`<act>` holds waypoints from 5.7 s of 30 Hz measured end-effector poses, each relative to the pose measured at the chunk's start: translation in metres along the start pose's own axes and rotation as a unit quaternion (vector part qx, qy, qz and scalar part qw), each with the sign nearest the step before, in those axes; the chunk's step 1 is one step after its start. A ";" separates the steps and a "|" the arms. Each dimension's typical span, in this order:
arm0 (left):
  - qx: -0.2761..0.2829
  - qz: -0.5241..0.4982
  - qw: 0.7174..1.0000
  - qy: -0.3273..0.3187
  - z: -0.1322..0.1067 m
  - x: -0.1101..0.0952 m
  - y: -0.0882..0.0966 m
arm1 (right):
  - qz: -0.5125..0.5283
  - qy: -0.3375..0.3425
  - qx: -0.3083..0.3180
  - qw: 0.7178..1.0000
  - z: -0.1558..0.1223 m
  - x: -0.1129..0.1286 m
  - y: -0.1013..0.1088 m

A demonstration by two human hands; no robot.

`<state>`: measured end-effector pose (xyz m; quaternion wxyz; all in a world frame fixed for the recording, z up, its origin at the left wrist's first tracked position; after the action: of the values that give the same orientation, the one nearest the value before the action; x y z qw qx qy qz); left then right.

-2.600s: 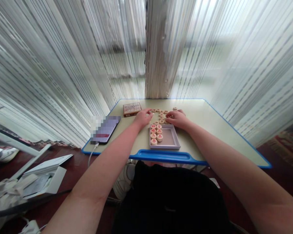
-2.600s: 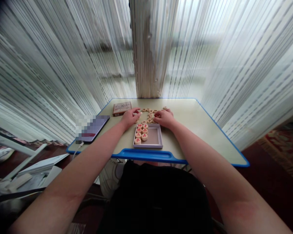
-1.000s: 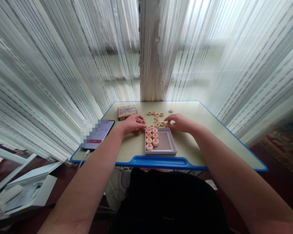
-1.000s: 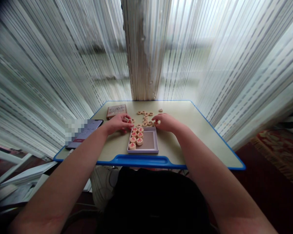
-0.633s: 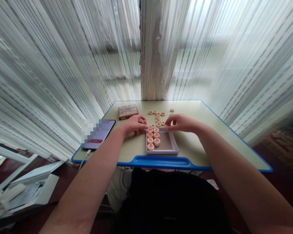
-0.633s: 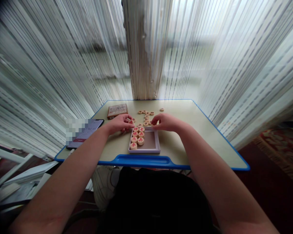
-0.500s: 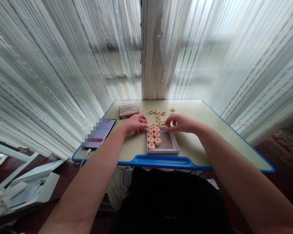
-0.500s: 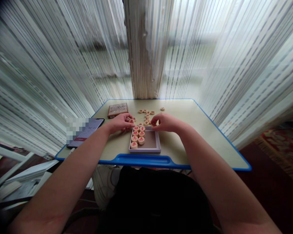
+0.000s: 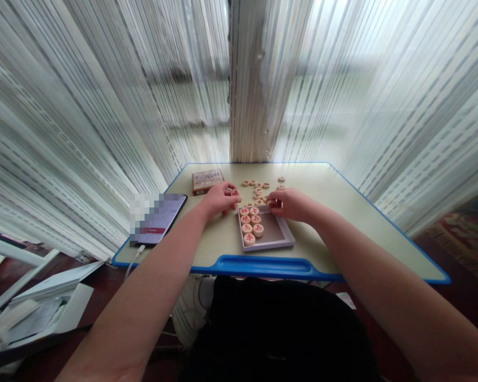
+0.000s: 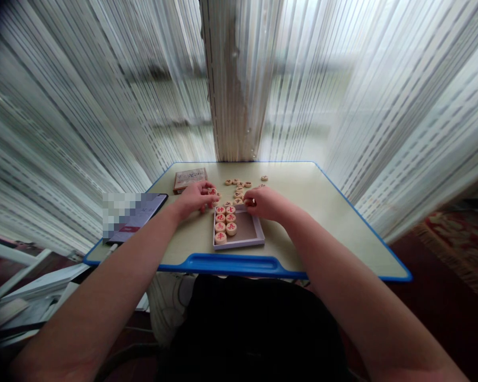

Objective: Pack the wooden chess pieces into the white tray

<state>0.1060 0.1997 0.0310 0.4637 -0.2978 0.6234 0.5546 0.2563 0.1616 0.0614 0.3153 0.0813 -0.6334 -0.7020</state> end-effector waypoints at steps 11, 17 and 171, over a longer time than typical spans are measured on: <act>-0.022 -0.029 0.999 0.008 0.000 0.001 0.006 | -0.008 0.016 -0.075 0.997 0.008 -0.005 -0.002; -0.050 -0.031 0.998 0.002 0.005 0.005 0.011 | -0.014 -0.020 -0.096 0.995 0.012 -0.015 -0.002; -0.059 0.233 0.917 -0.319 -0.043 -0.087 -0.017 | 0.326 -0.069 -0.097 0.938 -0.008 0.009 0.023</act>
<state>0.1444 0.1422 0.1009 0.4774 0.0213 0.4607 0.7479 0.2610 0.1500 0.0845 0.4892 -0.2092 -0.5741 -0.6224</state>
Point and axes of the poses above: each hand's wrist, its own z-axis towards the middle knuckle, its own y-axis out of the back of the hand, x = y × z, the point moved 10 cm from there along z, towards the middle knuckle, and after that the axes turned 6 degrees about z, right-handed, at the moved point
